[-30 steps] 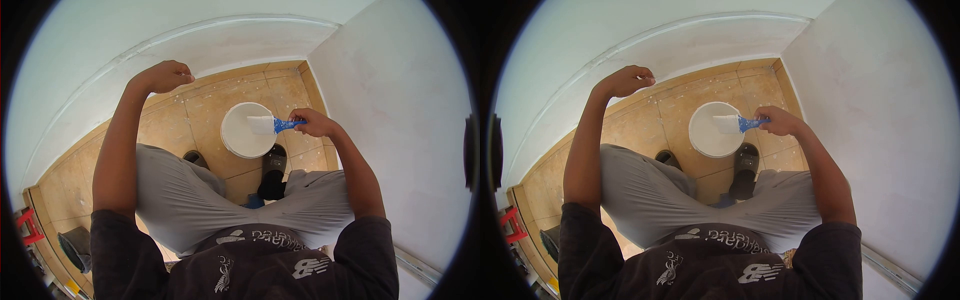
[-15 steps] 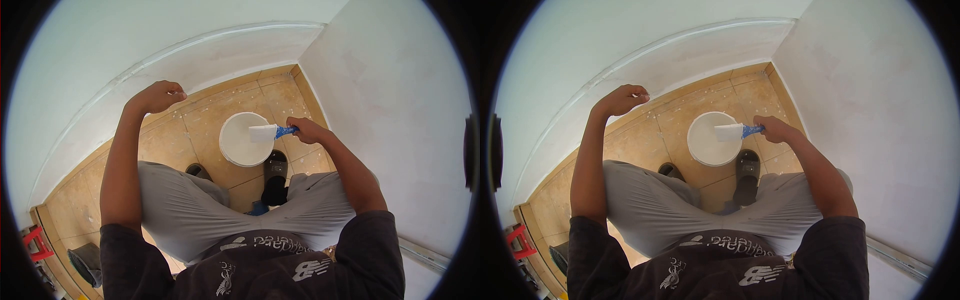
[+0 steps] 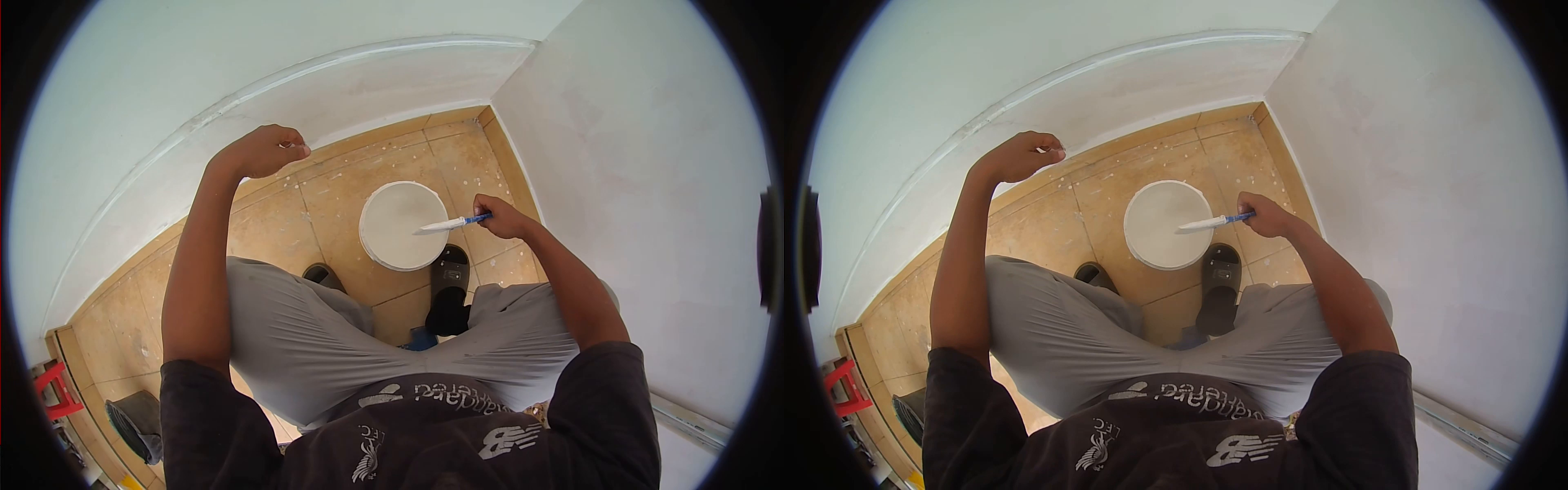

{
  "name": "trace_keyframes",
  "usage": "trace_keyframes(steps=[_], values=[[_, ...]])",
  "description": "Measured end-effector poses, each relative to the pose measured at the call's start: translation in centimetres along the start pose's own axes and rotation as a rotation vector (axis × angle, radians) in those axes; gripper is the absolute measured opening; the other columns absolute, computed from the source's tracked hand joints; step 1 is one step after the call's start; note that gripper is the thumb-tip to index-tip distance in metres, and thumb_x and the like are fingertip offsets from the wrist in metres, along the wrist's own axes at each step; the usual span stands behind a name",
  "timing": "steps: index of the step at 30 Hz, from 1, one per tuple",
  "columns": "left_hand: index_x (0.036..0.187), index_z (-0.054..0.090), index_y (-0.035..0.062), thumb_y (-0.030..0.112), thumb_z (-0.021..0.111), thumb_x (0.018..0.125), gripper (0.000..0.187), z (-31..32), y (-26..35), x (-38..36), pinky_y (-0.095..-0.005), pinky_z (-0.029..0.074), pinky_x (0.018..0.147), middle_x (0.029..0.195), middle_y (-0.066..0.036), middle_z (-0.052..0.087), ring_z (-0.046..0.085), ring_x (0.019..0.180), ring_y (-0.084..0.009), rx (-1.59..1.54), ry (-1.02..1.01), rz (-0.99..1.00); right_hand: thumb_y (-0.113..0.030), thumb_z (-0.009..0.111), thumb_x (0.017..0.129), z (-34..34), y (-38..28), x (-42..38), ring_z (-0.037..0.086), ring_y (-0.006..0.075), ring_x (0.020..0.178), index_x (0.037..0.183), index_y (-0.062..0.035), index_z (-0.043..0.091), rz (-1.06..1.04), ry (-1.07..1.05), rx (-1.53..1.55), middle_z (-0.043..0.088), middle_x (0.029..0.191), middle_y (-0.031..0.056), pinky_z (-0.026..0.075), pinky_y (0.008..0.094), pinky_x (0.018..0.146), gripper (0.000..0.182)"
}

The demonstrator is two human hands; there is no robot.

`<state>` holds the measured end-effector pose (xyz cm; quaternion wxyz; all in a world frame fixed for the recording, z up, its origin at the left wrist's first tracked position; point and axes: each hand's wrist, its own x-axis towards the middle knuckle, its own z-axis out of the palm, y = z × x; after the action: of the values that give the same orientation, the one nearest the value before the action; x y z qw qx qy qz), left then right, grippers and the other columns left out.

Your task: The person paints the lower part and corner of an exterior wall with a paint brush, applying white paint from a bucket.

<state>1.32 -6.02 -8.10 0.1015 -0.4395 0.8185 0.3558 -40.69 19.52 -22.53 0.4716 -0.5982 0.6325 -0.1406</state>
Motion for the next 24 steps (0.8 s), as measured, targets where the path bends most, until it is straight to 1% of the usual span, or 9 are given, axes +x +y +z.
trace_keyframes(steps=[4, 7, 10, 13, 16, 19, 22, 24], values=[[0.117, 0.066, 0.0057, 0.042, 0.058, 0.094, 0.043, 0.0, -0.1, 0.1, -0.0389, 0.048, 0.096, 0.115, -0.014, 0.066, 0.061, 0.11, -0.028, 0.0, 0.001, 0.003, 0.007, 0.057, 0.077, 0.0, 0.1, 0.1, 0.052, 0.0165, 0.07, 0.087, -0.004, 0.051, 0.024, 0.032, -0.003, 0.056, 0.074, 0.0056, 0.043, 0.0344, 0.062, 0.016], [0.117, 0.066, 0.0056, 0.042, 0.059, 0.094, 0.043, 0.0, -0.1, 0.1, -0.039, 0.048, 0.096, 0.115, -0.014, 0.067, 0.061, 0.111, -0.0279, -0.002, 0.005, -0.004, 0.007, 0.06, 0.08, 0.0, -0.6, 0.1, 0.047, 0.011, 0.066, 0.086, -0.0051, 0.048, 0.054, 0.01, 0.068, 0.051, 0.072, 0.001, 0.04, 0.0295, 0.059, 0.018], [0.117, 0.066, 0.0057, 0.042, 0.059, 0.094, 0.043, -0.1, 0.3, -0.1, -0.0389, 0.048, 0.096, 0.115, -0.013, 0.067, 0.061, 0.111, -0.0276, 0.002, -0.002, -0.009, 0.006, 0.061, 0.08, 0.4, -1.3, 0.7, 0.049, 0.0113, 0.067, 0.085, -0.0046, 0.049, 0.046, 0.063, 0.083, 0.053, 0.072, 0.002, 0.041, 0.0297, 0.06, 0.017], [0.117, 0.066, 0.0059, 0.042, 0.059, 0.094, 0.043, 0.0, 0.1, -0.1, -0.0388, 0.048, 0.096, 0.115, -0.013, 0.067, 0.061, 0.111, -0.0273, 0.011, 0.0, 0.003, 0.006, 0.062, 0.08, 1.0, -0.8, 1.4, 0.05, 0.012, 0.068, 0.085, -0.0044, 0.051, -0.017, 0.149, -0.06, 0.055, 0.073, 0.003, 0.043, 0.03, 0.061, 0.016], [0.117, 0.066, 0.0062, 0.042, 0.059, 0.094, 0.043, -0.1, 0.4, -0.3, -0.0388, 0.048, 0.096, 0.115, -0.013, 0.067, 0.061, 0.111, -0.0273, 0.006, 0.005, -0.008, 0.005, 0.062, 0.08, 1.0, -0.3, 1.6, 0.052, 0.0125, 0.069, 0.086, -0.0041, 0.051, -0.021, 0.102, -0.046, 0.057, 0.075, 0.0044, 0.044, 0.0305, 0.062, 0.016], [0.117, 0.066, 0.0065, 0.041, 0.06, 0.094, 0.042, 0.0, 0.0, -0.1, -0.0388, 0.048, 0.095, 0.116, -0.013, 0.067, 0.061, 0.111, -0.0274, 0.004, 0.006, -0.003, 0.005, 0.063, 0.079, 1.1, -0.6, 1.6, 0.053, 0.0133, 0.071, 0.085, -0.0037, 0.052, 0.013, 0.143, -0.164, 0.058, 0.075, 0.0052, 0.045, 0.0313, 0.064, 0.016], [0.117, 0.066, 0.0067, 0.041, 0.059, 0.094, 0.042, 0.0, 0.2, -0.1, -0.0389, 0.048, 0.096, 0.117, -0.013, 0.067, 0.061, 0.111, -0.0275, -0.002, 0.006, -0.005, 0.005, 0.064, 0.079, 1.0, -1.2, 1.6, 0.055, 0.0153, 0.072, 0.086, -0.0034, 0.052, 0.021, 0.077, -0.017, 0.059, 0.076, 0.0065, 0.045, 0.0324, 0.065, 0.016], [0.118, 0.066, 0.0067, 0.041, 0.059, 0.094, 0.042, 0.0, 0.4, -0.2, -0.0389, 0.048, 0.096, 0.117, -0.013, 0.067, 0.061, 0.111, -0.0276, -0.003, 0.007, -0.013, 0.001, 0.065, 0.078, 1.0, -1.3, 1.7, 0.058, 0.0231, 0.075, 0.088, -0.0042, 0.054, 0.033, 0.109, -0.113, 0.061, 0.079, 0.0109, 0.046, 0.0367, 0.068, 0.016]])
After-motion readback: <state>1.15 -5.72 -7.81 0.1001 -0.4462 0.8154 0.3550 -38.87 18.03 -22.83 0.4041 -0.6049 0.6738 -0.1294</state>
